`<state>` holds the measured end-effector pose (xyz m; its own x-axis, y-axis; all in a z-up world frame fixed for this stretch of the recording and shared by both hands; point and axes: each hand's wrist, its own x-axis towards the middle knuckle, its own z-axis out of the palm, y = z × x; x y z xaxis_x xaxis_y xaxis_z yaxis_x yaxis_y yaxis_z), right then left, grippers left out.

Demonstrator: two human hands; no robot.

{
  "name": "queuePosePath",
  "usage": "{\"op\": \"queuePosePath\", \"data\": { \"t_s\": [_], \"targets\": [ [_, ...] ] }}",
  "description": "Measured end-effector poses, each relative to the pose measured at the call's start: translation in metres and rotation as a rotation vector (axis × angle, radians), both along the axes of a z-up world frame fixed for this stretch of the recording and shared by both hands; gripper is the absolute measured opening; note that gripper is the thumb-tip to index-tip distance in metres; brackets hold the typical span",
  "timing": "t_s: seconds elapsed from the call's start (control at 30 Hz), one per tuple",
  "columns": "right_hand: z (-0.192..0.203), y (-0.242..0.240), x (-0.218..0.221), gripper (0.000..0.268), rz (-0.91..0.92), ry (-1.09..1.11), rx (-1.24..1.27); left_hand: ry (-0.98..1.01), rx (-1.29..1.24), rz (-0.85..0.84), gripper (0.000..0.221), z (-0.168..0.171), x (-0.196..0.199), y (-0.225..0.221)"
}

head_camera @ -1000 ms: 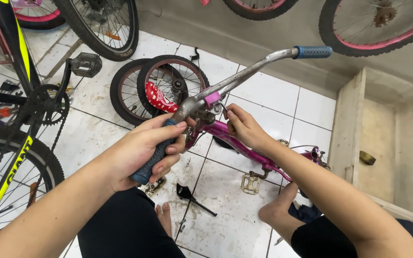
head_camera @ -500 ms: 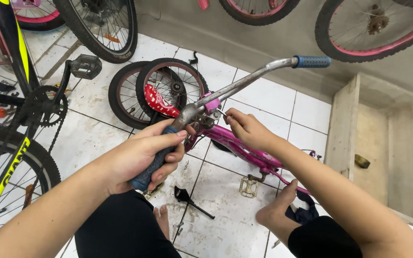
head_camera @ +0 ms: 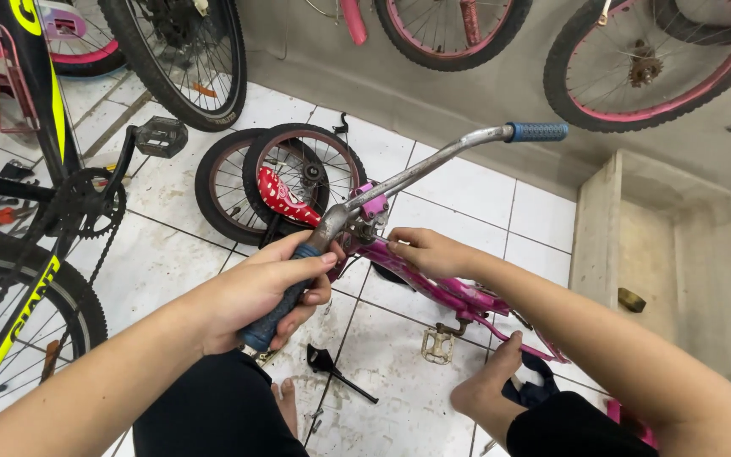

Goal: Using an Allen key to tighten or loosen the bolts on a bicycle's handlebar stem to adjust or secure it.

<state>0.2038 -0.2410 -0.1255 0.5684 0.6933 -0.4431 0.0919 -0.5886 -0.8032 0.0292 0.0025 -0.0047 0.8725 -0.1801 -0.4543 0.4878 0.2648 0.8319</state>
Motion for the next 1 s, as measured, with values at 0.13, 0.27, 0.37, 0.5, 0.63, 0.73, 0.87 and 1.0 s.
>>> {"op": "queuePosePath", "data": {
  "t_s": [0.13, 0.27, 0.37, 0.5, 0.63, 0.73, 0.87, 1.0],
  "targets": [
    [-0.017, -0.012, -0.002, 0.034, 0.002, -0.093, -0.044, -0.006, -0.01, 0.012, 0.038, -0.003, -0.006, 0.012],
    [-0.006, -0.001, -0.015, 0.032, 0.082, -0.362, 0.104, 0.093, -0.041, -0.007, 0.027, -0.004, -0.012, 0.019],
    [-0.006, 0.001, -0.024, 0.035, 0.018, -0.45, 0.228, 0.08, -0.06, 0.002, 0.027, -0.005, -0.012, 0.013],
    [-0.016, 0.004, -0.019, 0.04, -0.074, -0.426, 0.265, 0.076, -0.06, 0.023, 0.033, -0.002, -0.007, 0.005],
    [-0.026, 0.004, -0.017, 0.044, -0.147, -0.306, 0.263, 0.086, -0.066, 0.022, 0.032, -0.001, -0.004, 0.003],
    [-0.028, 0.003, -0.016, 0.049, -0.157, -0.056, 0.335, 0.088, -0.044, 0.027, 0.038, 0.0, -0.003, 0.002],
    [-0.033, 0.001, -0.011, 0.044, -0.202, 0.434, 0.513, 0.08, -0.043, 0.022, 0.036, 0.0, -0.003, 0.002],
    [-0.031, 0.004, -0.007, 0.045, -0.181, 0.551, 0.55, 0.078, -0.056, 0.033, 0.036, 0.0, -0.003, 0.002]
  ]
}}
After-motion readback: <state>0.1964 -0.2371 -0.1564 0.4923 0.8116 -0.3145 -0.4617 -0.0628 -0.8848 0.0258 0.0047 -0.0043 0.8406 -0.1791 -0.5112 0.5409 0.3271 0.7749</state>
